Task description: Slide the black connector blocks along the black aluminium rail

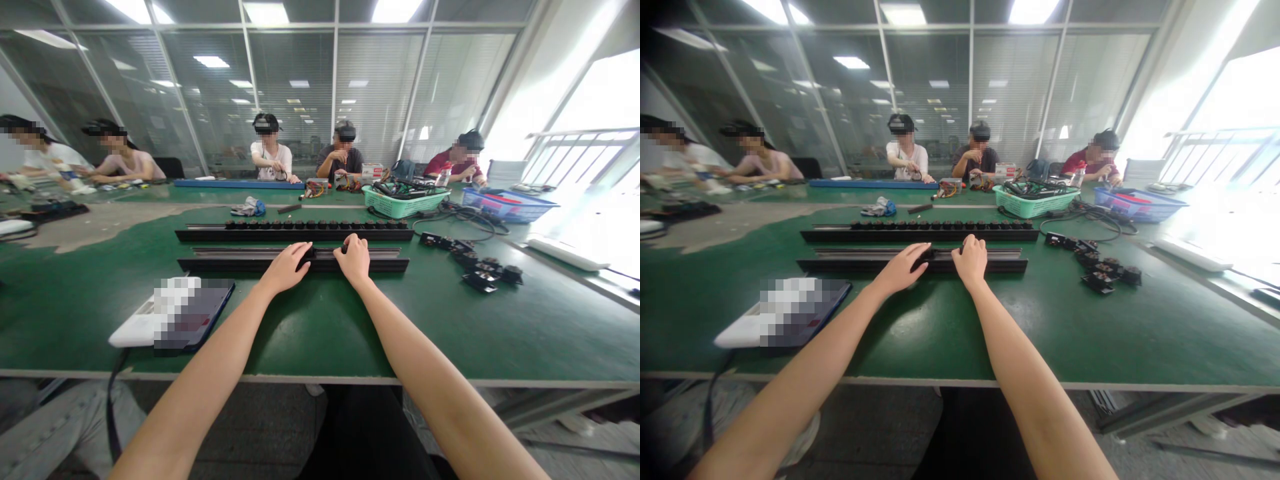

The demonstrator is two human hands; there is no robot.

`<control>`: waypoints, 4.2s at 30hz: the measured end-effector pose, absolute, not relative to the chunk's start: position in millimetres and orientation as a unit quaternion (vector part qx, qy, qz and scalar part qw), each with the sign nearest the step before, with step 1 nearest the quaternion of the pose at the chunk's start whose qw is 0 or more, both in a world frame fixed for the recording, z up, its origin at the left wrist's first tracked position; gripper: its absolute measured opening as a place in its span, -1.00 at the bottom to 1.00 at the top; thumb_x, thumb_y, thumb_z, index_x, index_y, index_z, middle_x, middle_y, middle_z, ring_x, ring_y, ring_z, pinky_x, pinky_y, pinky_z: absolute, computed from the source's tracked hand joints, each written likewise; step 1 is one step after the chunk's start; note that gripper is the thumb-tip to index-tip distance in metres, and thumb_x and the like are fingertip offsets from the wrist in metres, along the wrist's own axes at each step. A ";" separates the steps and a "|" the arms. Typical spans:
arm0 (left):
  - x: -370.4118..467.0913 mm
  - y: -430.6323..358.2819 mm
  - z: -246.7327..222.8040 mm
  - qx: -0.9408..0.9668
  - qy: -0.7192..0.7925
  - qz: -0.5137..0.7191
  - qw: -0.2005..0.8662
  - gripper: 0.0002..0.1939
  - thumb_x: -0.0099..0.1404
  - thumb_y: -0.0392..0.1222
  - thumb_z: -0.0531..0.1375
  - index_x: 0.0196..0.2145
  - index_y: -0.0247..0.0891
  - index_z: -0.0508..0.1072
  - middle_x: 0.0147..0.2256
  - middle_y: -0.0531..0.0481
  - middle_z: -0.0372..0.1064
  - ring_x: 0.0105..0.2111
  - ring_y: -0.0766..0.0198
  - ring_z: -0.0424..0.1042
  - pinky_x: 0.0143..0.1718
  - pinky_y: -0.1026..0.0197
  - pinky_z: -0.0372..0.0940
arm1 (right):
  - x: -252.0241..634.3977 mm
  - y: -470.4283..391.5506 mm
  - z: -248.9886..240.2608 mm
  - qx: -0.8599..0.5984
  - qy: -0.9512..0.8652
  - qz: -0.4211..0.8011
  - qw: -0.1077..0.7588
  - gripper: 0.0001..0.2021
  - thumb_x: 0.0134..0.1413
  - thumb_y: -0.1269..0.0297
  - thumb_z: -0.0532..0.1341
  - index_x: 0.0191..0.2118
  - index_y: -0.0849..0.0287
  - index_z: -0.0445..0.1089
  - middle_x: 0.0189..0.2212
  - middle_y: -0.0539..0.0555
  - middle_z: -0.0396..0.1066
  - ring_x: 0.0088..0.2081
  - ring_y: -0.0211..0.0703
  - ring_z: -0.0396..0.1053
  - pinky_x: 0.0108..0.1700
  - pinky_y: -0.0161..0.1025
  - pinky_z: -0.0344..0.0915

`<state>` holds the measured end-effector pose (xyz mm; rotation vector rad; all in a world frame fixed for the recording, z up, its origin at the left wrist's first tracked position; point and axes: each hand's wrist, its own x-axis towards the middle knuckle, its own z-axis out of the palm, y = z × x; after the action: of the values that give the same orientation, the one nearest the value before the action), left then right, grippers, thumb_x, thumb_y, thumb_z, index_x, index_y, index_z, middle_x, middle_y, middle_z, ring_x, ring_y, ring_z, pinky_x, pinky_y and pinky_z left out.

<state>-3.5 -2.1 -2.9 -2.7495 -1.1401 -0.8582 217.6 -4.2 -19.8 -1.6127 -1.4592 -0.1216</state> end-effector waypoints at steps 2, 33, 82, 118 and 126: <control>-3.0 -1.9 -4.2 -0.891 -0.363 -0.272 0.022 -0.40 0.46 -0.09 0.07 0.39 -0.28 0.19 0.34 -0.26 0.21 0.34 0.03 0.24 0.39 -0.06 0.13 | 217.2 -4.4 -19.3 -0.660 -0.593 -0.051 0.459 -0.85 0.07 0.37 0.17 -0.26 0.05 0.16 -0.28 0.12 0.40 -0.10 0.06 0.22 -0.15 -0.13 0.20; -2.5 -5.9 -0.2 -0.907 -0.355 -0.227 0.007 -0.27 0.44 0.08 0.04 0.42 -0.35 0.08 0.42 -0.28 0.07 0.43 0.05 0.07 0.47 -0.11 -0.12 | 218.6 -8.2 -14.6 -0.707 -0.562 -0.054 0.425 -0.84 0.08 0.38 0.14 -0.18 0.11 0.23 -0.22 0.17 0.45 -0.06 0.07 0.24 -0.10 -0.16 0.19; -2.1 -10.0 3.8 -0.903 -0.365 -0.226 -0.010 -0.28 0.43 0.05 0.06 0.43 -0.31 0.08 0.43 -0.25 0.06 0.43 0.00 0.06 0.45 -0.10 -0.02 | 241.4 -32.6 -5.3 -0.731 -0.628 -0.096 0.249 -0.69 0.37 0.09 0.08 0.03 0.17 0.37 -0.24 0.21 0.58 -0.08 0.12 0.45 0.06 -0.08 0.13; -1.7 -8.8 2.9 -0.900 -0.367 -0.235 -0.022 -0.28 0.44 0.07 0.05 0.43 -0.32 0.10 0.43 -0.25 0.06 0.42 0.00 0.08 0.43 -0.08 0.03 | 251.6 -30.2 -3.5 -0.734 -0.619 -0.065 0.272 -0.66 0.35 -0.01 0.13 -0.03 0.14 0.47 -0.20 0.19 0.59 -0.09 0.07 0.49 -0.01 -0.14 0.17; -2.7 -7.4 1.7 -0.899 -0.368 -0.237 -0.024 -0.29 0.43 0.07 0.06 0.43 -0.27 0.10 0.43 -0.22 0.07 0.42 -0.01 0.10 0.43 -0.08 0.05 | 251.2 -30.3 -2.5 -0.737 -0.609 -0.052 0.289 -0.69 0.34 0.02 0.16 -0.05 0.12 0.49 -0.23 0.16 0.60 -0.12 0.04 0.51 -0.04 -0.16 0.18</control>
<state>-2.7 -7.4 1.7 -2.8674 -1.1744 -0.7550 251.2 -30.3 -2.5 -1.9667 -1.6241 -0.1375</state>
